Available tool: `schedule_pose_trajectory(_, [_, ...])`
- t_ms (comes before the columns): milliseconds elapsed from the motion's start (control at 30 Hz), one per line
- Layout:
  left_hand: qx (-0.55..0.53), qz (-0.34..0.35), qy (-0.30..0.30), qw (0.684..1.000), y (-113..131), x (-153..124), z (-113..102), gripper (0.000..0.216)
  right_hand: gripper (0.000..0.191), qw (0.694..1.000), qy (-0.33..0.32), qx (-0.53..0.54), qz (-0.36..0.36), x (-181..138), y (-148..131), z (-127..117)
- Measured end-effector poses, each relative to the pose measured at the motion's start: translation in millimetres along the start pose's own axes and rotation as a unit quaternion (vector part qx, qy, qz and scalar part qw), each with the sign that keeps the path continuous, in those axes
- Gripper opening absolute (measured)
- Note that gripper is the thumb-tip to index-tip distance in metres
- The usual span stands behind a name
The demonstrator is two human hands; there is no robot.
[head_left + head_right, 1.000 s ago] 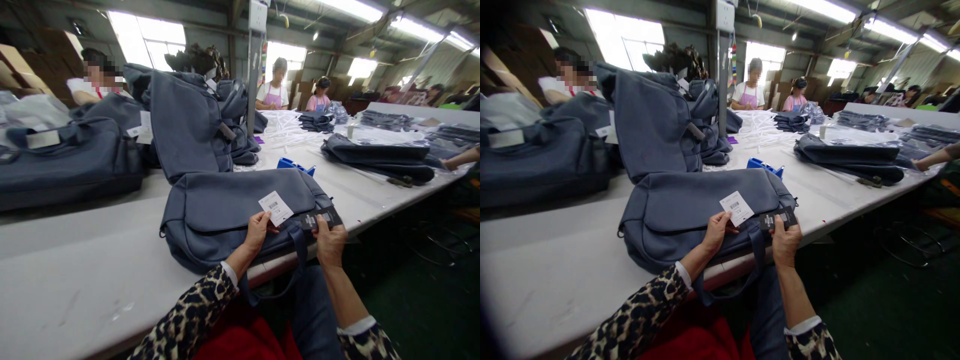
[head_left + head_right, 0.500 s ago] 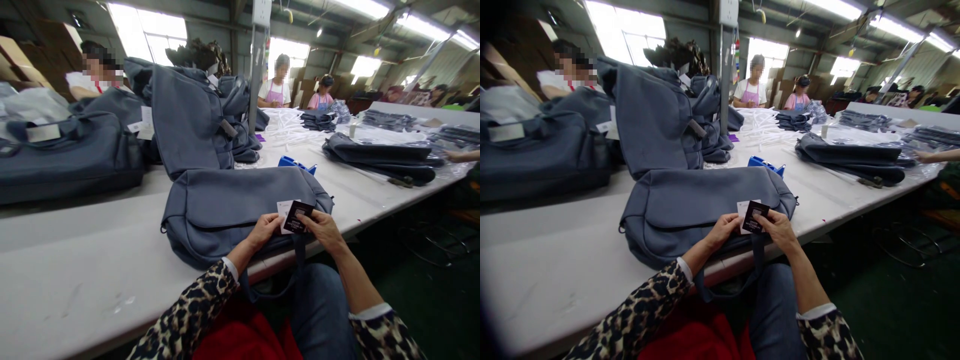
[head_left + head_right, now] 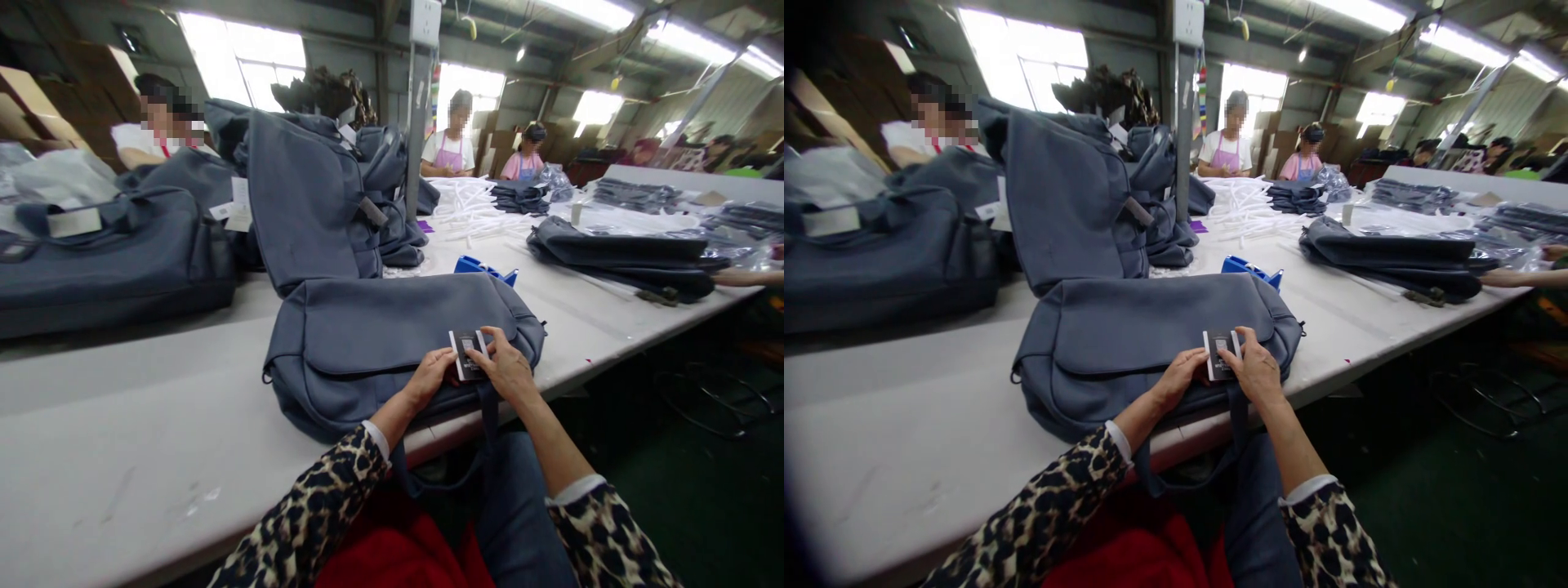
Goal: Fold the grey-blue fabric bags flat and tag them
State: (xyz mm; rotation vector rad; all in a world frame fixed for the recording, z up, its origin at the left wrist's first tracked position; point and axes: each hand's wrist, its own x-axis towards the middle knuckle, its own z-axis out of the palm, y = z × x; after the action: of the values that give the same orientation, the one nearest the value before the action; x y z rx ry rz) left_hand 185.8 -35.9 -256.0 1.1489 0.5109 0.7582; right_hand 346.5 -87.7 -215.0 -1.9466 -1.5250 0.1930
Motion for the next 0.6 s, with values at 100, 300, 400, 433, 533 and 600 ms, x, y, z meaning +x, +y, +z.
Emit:
schedule_pose_trajectory(100, [0.023, 0.001, 0.023, 0.999, -1.8, 3.8, -0.3, 0.042, 0.039, 0.999, 0.001, -0.036, -0.011, 6.2, -5.9, 0.2])
schedule_pose_trajectory(300, [0.084, 0.006, 0.101, 0.991, -1.7, -4.5, 0.7, 0.040, 0.027, 0.978, -0.050, -0.201, -0.037, 19.1, -6.6, 12.4])
schedule_pose_trajectory(400, [0.280, 0.089, 0.063, 0.954, 14.4, -45.2, -2.0, 0.038, 0.027, 0.972, -0.061, -0.221, -0.044, 21.1, -4.7, 16.8])
schedule_pose_trajectory(433, [0.363, 0.118, 0.027, 0.924, 21.3, -62.8, -4.4, 0.033, 0.028, 0.970, -0.062, -0.229, -0.048, 21.9, -4.6, 17.1])
schedule_pose_trajectory(533, [0.532, 0.138, -0.046, 0.834, 38.9, -111.5, -16.0, 0.025, 0.027, 0.964, -0.072, -0.248, -0.065, 25.5, -5.2, 14.8])
schedule_pose_trajectory(600, [0.615, 0.124, -0.036, 0.778, 43.6, -131.3, -25.3, 0.033, 0.027, 0.961, -0.079, -0.255, -0.078, 28.2, -5.8, 12.3])
